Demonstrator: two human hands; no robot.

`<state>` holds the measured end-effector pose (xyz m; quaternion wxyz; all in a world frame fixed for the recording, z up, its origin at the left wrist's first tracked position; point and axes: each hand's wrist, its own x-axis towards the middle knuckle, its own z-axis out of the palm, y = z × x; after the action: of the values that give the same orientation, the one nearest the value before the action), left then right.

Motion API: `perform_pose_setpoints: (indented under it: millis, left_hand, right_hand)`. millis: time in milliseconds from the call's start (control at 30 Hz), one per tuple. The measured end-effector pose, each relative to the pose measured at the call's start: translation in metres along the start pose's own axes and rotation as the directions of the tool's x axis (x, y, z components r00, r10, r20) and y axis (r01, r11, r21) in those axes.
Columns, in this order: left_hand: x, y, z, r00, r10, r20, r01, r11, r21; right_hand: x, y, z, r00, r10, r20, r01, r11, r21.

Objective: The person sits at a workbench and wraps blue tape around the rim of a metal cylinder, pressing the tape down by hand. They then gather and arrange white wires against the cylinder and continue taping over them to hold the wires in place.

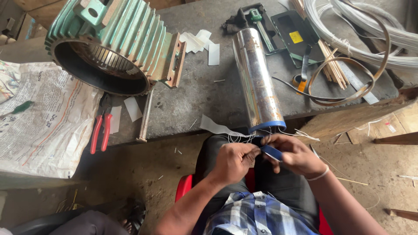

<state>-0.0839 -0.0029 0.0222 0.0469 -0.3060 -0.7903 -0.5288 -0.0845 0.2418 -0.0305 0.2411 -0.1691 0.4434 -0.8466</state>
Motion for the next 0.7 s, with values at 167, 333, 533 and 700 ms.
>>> perform_pose_setpoints:
  millis: [167, 333, 533, 700]
  left_hand:
    - [-0.003, 0.004, 0.015, 0.998, 0.066, -0.003, -0.065, 0.982, 0.177]
    - [-0.003, 0.005, 0.009, 0.998, 0.051, -0.033, -0.05, 0.998, 0.037]
    - [0.001, 0.003, 0.001, 0.998, -0.066, 0.016, 0.068, 0.978, -0.197]
    - [0.003, 0.002, 0.001, 0.992, -0.108, 0.058, 0.118, 0.972, -0.206]
  right_hand:
    - [0.006, 0.031, 0.01, 0.956, -0.07, -0.285, 0.073, 0.997, -0.001]
    - [0.001, 0.039, -0.003, 0.917, -0.083, -0.389, -0.013, 0.971, -0.237]
    - [-0.011, 0.034, -0.003, 0.952, -0.165, -0.258, 0.083, 0.95, -0.3]
    - [-0.008, 0.032, 0.006, 0.946, -0.25, -0.205, 0.14, 0.888, -0.438]
